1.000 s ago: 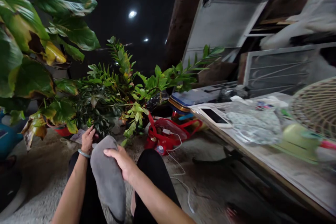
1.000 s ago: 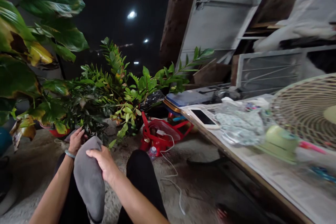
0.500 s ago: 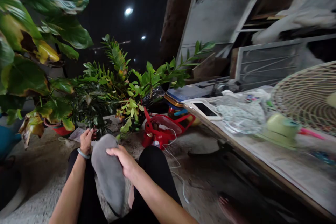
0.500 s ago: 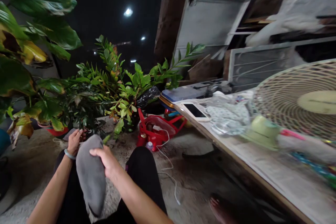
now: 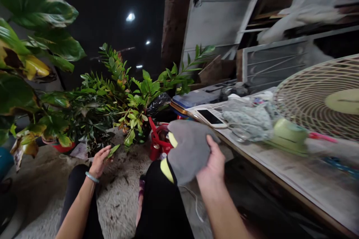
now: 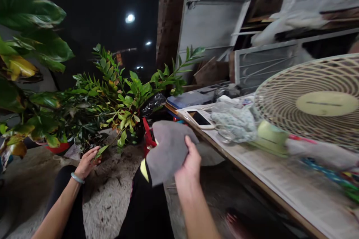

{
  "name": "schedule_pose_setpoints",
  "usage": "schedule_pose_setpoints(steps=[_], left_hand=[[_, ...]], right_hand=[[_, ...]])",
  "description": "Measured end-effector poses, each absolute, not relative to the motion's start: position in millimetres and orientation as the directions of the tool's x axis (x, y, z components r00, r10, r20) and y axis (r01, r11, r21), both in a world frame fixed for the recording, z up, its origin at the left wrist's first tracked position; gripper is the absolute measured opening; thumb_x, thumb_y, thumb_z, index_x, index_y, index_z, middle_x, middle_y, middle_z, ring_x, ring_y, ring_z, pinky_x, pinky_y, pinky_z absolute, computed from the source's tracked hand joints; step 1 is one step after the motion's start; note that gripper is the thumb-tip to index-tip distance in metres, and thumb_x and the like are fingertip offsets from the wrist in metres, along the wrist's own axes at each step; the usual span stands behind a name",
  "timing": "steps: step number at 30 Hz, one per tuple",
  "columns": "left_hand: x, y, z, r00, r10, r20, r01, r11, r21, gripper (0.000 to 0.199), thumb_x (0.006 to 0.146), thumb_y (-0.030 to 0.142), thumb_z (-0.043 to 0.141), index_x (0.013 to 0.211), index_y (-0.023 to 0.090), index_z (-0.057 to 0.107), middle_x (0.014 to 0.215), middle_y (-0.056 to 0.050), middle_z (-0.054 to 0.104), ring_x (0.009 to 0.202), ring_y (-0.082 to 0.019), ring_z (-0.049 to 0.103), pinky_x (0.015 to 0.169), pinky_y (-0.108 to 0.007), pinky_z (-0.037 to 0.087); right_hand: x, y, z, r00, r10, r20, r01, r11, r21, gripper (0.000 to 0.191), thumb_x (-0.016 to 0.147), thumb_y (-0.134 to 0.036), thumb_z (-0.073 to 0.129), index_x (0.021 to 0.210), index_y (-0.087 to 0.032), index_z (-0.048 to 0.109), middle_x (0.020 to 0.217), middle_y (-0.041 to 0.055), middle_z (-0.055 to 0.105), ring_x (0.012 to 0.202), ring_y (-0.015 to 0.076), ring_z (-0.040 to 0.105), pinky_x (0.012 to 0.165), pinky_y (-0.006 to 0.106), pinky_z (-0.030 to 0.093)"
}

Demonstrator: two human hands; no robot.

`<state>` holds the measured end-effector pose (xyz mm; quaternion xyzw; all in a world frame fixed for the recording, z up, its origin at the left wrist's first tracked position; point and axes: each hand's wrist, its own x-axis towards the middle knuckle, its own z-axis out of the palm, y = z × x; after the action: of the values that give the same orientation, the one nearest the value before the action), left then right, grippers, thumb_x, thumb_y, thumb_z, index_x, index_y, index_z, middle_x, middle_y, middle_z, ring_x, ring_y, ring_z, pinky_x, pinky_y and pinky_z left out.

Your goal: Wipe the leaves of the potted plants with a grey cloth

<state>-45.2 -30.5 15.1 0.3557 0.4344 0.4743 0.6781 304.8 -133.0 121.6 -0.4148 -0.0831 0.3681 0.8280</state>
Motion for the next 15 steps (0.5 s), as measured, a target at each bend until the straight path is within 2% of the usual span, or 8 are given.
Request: schedule_pose_setpoints(steps=[2,4,6,8,9,11,13,15], left_hand=[[-43,-33,16,0.185,0.949,-0.255,-0.405,0.310,0.860,0.048,0.064,0.032,0.087,0.108,0.016,0.073,0.097,-0.009,0.073,0.077,-0.018,0.067,0.067,-0.029,0.054],[-44,-35,17,0.204,0.943,-0.261,-0.454,0.328,0.829,0.043,0.069,0.030,0.083,0.109,0.018,0.072,0.099,-0.010,0.074,0.078,-0.019,0.068,0.067,-0.029,0.054],[-46,-35,16,0.226,0.938,-0.264,-0.475,0.343,0.810,0.040,0.073,0.031,0.080,0.111,0.019,0.072,0.104,-0.010,0.074,0.082,-0.020,0.069,0.070,-0.031,0.056],[-48,-34,13,0.235,0.934,-0.268,-0.476,0.351,0.806,0.039,0.073,0.031,0.081,0.110,0.020,0.074,0.106,-0.009,0.075,0.084,-0.020,0.070,0.073,-0.032,0.056],[-48,-33,12,0.231,0.935,-0.269,-0.473,0.349,0.809,0.038,0.073,0.030,0.081,0.108,0.020,0.074,0.104,-0.009,0.075,0.084,-0.020,0.070,0.075,-0.032,0.057],[-50,-30,8,0.211,0.941,-0.263,-0.469,0.334,0.818,0.034,0.070,0.029,0.084,0.101,0.018,0.076,0.099,-0.007,0.076,0.083,-0.020,0.070,0.076,-0.031,0.057],[-50,-27,5,0.206,0.947,-0.247,-0.473,0.318,0.822,0.031,0.068,0.028,0.085,0.095,0.016,0.077,0.095,-0.007,0.077,0.083,-0.020,0.071,0.077,-0.031,0.056],[-49,-24,4,0.231,0.945,-0.233,-0.483,0.319,0.815,0.030,0.068,0.028,0.085,0.094,0.015,0.078,0.094,-0.008,0.077,0.084,-0.021,0.071,0.079,-0.032,0.056]], right_hand=[[302,-99,136,0.722,0.670,-0.172,-0.581,0.452,-0.677,0.033,0.071,-0.045,0.068,0.095,-0.022,0.071,0.088,0.0046,0.079,0.091,0.0264,0.074,0.083,0.042,0.060],[282,-70,145,0.655,0.723,-0.222,-0.663,0.407,-0.628,0.032,0.070,-0.045,0.068,0.093,-0.022,0.070,0.085,0.0044,0.079,0.088,0.0253,0.074,0.082,0.041,0.059],[247,-59,142,0.473,0.832,-0.290,-0.743,0.200,-0.638,0.028,0.069,-0.044,0.070,0.086,-0.022,0.070,0.078,0.0053,0.078,0.083,0.0268,0.074,0.078,0.042,0.059],[207,-72,127,0.209,0.906,-0.367,-0.731,-0.105,-0.675,0.024,0.067,-0.045,0.073,0.076,-0.023,0.070,0.070,0.0055,0.076,0.077,0.0290,0.074,0.073,0.043,0.059],[192,-86,117,0.136,0.911,-0.390,-0.712,-0.184,-0.678,0.022,0.064,-0.042,0.077,0.071,-0.022,0.071,0.066,0.0079,0.075,0.072,0.0314,0.074,0.069,0.044,0.058],[177,-118,99,0.054,0.937,-0.345,-0.656,-0.227,-0.720,0.017,0.064,-0.038,0.080,0.073,-0.025,0.074,0.074,0.0071,0.077,0.072,0.0286,0.074,0.069,0.040,0.057],[188,-144,89,0.077,0.929,-0.361,-0.637,-0.232,-0.735,0.021,0.059,-0.038,0.082,0.074,-0.025,0.075,0.072,0.0063,0.076,0.066,0.0277,0.072,0.065,0.039,0.056],[218,-148,91,0.232,0.903,-0.362,-0.660,-0.127,-0.740,0.027,0.058,-0.041,0.080,0.078,-0.023,0.074,0.072,0.0061,0.075,0.066,0.0280,0.072,0.065,0.041,0.057]])
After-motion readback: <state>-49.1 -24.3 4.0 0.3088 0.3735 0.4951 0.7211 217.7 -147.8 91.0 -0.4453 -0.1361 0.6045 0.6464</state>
